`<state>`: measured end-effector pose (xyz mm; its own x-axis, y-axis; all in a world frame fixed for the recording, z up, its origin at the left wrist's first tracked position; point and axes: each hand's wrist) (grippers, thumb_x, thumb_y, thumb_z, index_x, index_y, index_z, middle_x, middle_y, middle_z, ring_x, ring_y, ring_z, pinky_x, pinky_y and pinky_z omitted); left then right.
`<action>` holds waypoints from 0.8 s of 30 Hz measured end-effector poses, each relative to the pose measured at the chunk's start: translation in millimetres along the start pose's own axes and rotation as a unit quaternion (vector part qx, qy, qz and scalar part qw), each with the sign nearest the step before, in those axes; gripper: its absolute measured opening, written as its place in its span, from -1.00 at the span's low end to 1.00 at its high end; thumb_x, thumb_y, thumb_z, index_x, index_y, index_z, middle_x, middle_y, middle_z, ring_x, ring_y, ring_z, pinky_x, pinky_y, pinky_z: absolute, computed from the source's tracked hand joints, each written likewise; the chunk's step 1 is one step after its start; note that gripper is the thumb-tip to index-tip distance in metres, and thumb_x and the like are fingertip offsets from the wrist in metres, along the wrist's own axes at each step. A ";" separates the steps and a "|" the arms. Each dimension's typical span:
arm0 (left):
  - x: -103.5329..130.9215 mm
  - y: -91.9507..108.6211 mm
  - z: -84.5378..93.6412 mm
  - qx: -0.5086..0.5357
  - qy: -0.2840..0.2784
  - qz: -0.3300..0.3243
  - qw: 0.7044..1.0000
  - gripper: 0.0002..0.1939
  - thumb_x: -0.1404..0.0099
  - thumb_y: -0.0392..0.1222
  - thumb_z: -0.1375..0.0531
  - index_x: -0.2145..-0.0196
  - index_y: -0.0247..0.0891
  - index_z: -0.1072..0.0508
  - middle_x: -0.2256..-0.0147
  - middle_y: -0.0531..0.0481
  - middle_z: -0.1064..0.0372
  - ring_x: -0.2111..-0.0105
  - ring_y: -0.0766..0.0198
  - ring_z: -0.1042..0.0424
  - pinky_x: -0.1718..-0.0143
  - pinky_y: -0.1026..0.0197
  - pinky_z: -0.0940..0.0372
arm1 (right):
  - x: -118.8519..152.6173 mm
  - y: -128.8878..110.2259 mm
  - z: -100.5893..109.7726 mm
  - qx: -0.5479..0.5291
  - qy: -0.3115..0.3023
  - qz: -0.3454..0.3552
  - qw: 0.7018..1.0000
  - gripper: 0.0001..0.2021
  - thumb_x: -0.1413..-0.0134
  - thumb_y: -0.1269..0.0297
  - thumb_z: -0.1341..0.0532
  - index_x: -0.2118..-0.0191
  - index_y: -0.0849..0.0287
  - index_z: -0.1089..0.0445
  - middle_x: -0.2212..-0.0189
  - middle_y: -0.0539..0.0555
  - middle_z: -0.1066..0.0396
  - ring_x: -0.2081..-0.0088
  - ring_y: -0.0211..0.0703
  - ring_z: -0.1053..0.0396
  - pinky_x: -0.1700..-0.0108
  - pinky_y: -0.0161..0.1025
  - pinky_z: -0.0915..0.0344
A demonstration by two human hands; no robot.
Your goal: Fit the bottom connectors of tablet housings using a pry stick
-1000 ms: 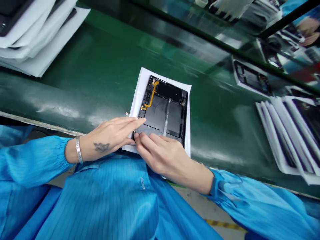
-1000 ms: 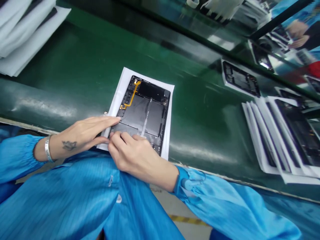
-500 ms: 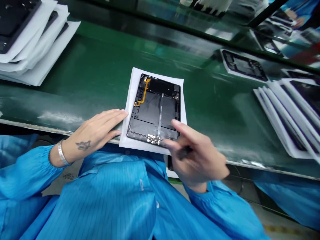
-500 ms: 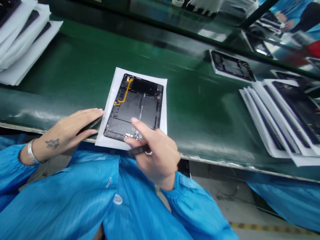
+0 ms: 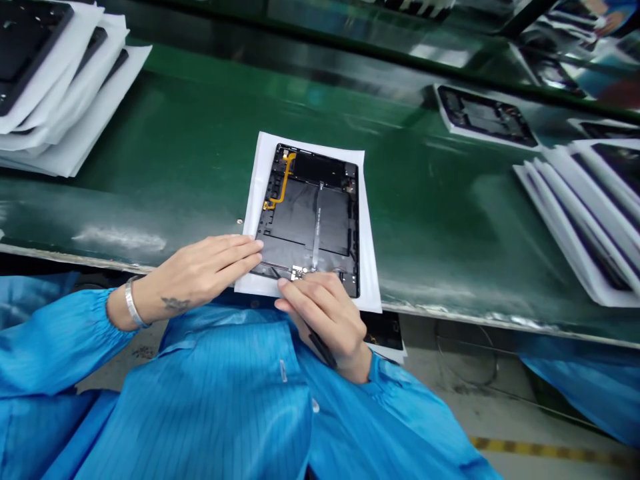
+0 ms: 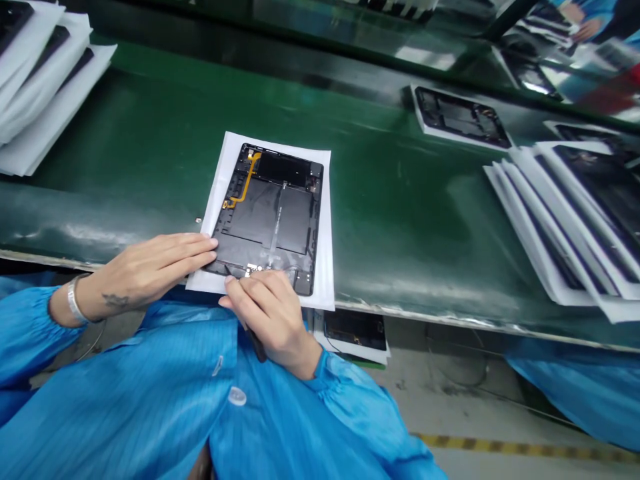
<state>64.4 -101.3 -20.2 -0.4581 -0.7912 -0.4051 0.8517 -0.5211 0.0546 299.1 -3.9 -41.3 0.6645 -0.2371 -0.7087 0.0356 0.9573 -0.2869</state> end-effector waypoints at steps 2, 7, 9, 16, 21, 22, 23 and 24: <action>0.2 0.5 -0.5 0.002 0.003 0.005 1.000 -0.65 -0.46 -0.44 -0.04 -0.15 -0.49 -0.38 -0.18 -0.29 -0.37 -0.21 0.01 -0.37 -0.20 -0.03 -0.38 | 3.2 1.8 0.0 0.015 -0.011 -0.004 1.000 -0.69 -0.19 0.47 -0.30 -0.05 0.25 -0.40 0.32 0.14 -0.54 0.22 -0.09 -0.44 0.21 -0.14 -0.43; 1.2 1.6 -1.0 0.004 0.007 0.022 1.000 -0.65 -0.47 -0.43 -0.02 -0.16 -0.47 -0.36 -0.19 -0.28 -0.36 -0.22 0.04 -0.36 -0.23 -0.02 -0.35 | 13.2 2.1 4.6 0.036 0.006 -0.021 0.999 -0.60 -0.13 0.59 -0.27 -0.09 0.26 -0.40 0.39 0.12 -0.50 0.32 -0.10 -0.40 0.29 -0.11 -0.40; -0.1 2.7 0.0 -0.004 -0.002 0.020 1.000 -0.65 -0.48 -0.42 -0.02 -0.16 -0.45 -0.37 -0.18 -0.27 -0.37 -0.20 0.03 -0.38 -0.21 -0.02 -0.36 | 13.7 -0.4 10.6 0.030 0.015 -0.030 0.999 -0.61 -0.10 0.63 -0.26 -0.06 0.25 -0.42 0.42 0.09 -0.47 0.36 -0.11 -0.38 0.32 -0.12 -0.39; -17.6 13.7 6.1 -0.073 -0.058 0.011 0.996 -0.63 -0.46 -0.38 -0.03 -0.17 -0.38 -0.36 -0.05 -0.33 -0.41 -0.05 -0.03 -0.45 0.00 -0.01 -0.43 | -24.5 0.0 19.8 -0.139 0.018 -0.170 0.975 -0.77 -0.20 0.52 -0.25 0.09 0.09 -0.52 0.25 0.06 -0.55 0.22 -0.12 -0.48 0.17 -0.13 -0.43; -22.0 16.3 7.1 -0.086 -0.078 0.016 0.993 -0.62 -0.48 -0.32 0.01 -0.19 -0.38 -0.32 -0.03 -0.34 -0.38 0.04 -0.02 -0.46 0.12 0.02 -0.44 | -44.0 6.7 4.2 -0.215 -0.043 -0.245 0.945 -0.85 -0.30 0.40 -0.19 0.25 0.11 -0.52 0.34 0.02 -0.53 0.29 -0.20 -0.45 0.22 -0.19 -0.41; -21.6 16.5 6.8 -0.087 -0.075 0.017 0.993 -0.63 -0.48 -0.32 0.00 -0.18 -0.37 -0.33 -0.03 -0.34 -0.37 0.03 -0.01 -0.45 0.12 0.03 -0.43 | -44.3 7.0 2.7 -0.212 -0.049 -0.243 0.945 -0.85 -0.31 0.39 -0.19 0.26 0.11 -0.51 0.33 0.02 -0.54 0.29 -0.19 -0.45 0.22 -0.20 -0.40; -21.3 17.0 6.4 -0.088 -0.072 0.018 0.993 -0.64 -0.48 -0.32 0.00 -0.16 -0.37 -0.34 -0.03 -0.33 -0.37 0.03 -0.01 -0.45 0.11 0.03 -0.43 | -44.1 7.1 2.0 -0.209 -0.052 -0.237 0.947 -0.86 -0.30 0.39 -0.20 0.26 0.11 -0.51 0.33 0.02 -0.54 0.28 -0.19 -0.45 0.21 -0.20 -0.40; -21.2 17.8 6.1 -0.090 -0.068 0.020 0.993 -0.66 -0.48 -0.32 0.00 -0.14 -0.37 -0.36 -0.03 -0.32 -0.38 0.03 0.00 -0.45 0.11 0.03 -0.43 | -43.6 7.0 1.9 -0.206 -0.053 -0.229 0.950 -0.86 -0.30 0.40 -0.20 0.25 0.11 -0.51 0.33 0.02 -0.54 0.28 -0.19 -0.45 0.21 -0.20 -0.39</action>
<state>87.7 -95.8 -5.1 -0.4432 -0.8523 -0.2777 0.8958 -0.4331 -0.1004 271.8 13.5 -11.2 0.7215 -0.5748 -0.3861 0.0582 0.6060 -0.7933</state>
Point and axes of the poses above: each hand's wrist, its own x-axis away from the middle knuckle, its own z-axis out of the back of the hand, y = z × x
